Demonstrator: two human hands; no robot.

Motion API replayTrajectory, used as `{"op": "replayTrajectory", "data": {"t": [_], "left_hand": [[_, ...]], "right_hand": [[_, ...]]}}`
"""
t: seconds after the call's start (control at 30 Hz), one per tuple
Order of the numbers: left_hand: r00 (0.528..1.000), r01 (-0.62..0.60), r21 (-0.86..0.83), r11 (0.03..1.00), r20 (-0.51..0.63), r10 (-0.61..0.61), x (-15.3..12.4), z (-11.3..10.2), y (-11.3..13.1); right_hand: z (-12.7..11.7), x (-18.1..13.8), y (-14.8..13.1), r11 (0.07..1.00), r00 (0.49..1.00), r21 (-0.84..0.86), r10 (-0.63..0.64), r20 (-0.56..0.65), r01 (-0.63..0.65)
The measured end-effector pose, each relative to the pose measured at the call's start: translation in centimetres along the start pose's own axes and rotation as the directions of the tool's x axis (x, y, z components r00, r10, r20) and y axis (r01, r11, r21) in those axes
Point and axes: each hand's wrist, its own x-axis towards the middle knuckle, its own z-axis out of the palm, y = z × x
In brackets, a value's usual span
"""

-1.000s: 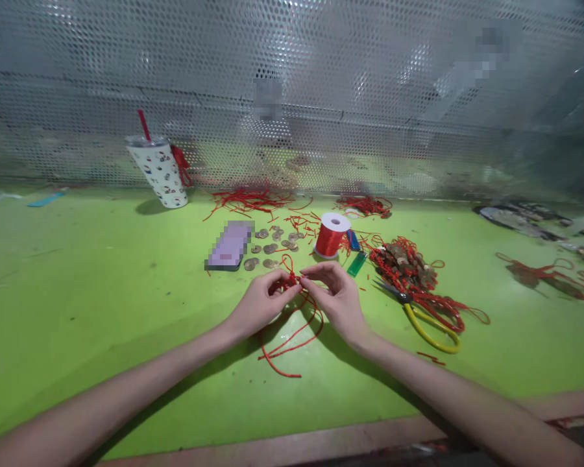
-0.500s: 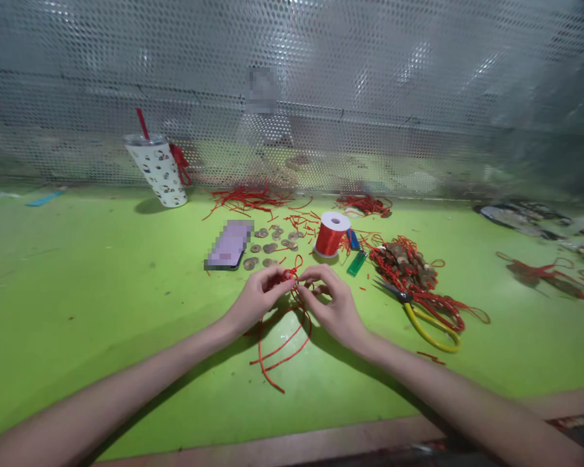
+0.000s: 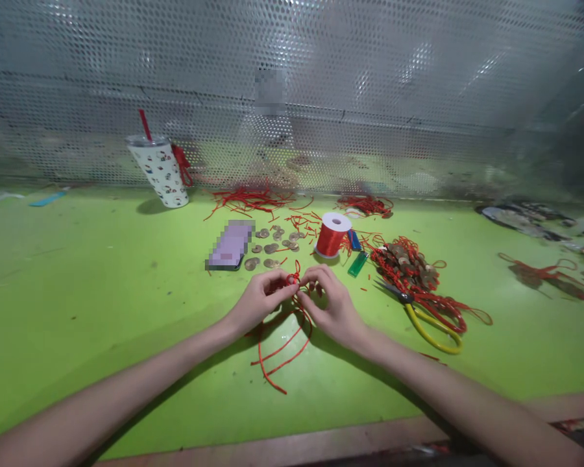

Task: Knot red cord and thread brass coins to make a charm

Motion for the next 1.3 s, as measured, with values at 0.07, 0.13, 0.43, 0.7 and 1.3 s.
{"op": "replayTrajectory", "data": {"t": [0.07, 0.13, 0.43, 0.7, 1.3], "left_hand": [[1.0, -0.011, 0.0, 1.0, 0.003, 0.011, 0.0, 0.0, -0.1], [1.0, -0.016, 0.01, 1.0, 0.003, 0.016, 0.1, 0.1, -0.3], [0.998, -0.032, 0.144, 0.989, -0.048, 0.039, 0.0, 0.1, -0.2], [0.997, -0.033, 0.157, 0.987, -0.064, 0.044, 0.2, -0.1, -0.3], [0.995, -0.022, 0.168, 0.986, -0.096, 0.039, 0.6, -0.6, -0.2]], "right_hand": [[-0.1, 0.0, 0.1, 0.999, 1.0, -0.031, -0.009, 0.007, 0.009], [-0.1, 0.0, 0.2, 0.998, 1.0, -0.059, -0.001, 0.0, 0.001], [-0.8, 0.6, 0.6, 0.998, 0.967, -0.048, 0.019, -0.256, -0.033], [-1.5, 0.9, -0.1, 0.996, 0.892, -0.049, -0.089, -0.443, 0.075], [-2.6, 1.4, 1.1, 0.956, 0.921, 0.265, 0.209, -0.329, -0.123]]}}
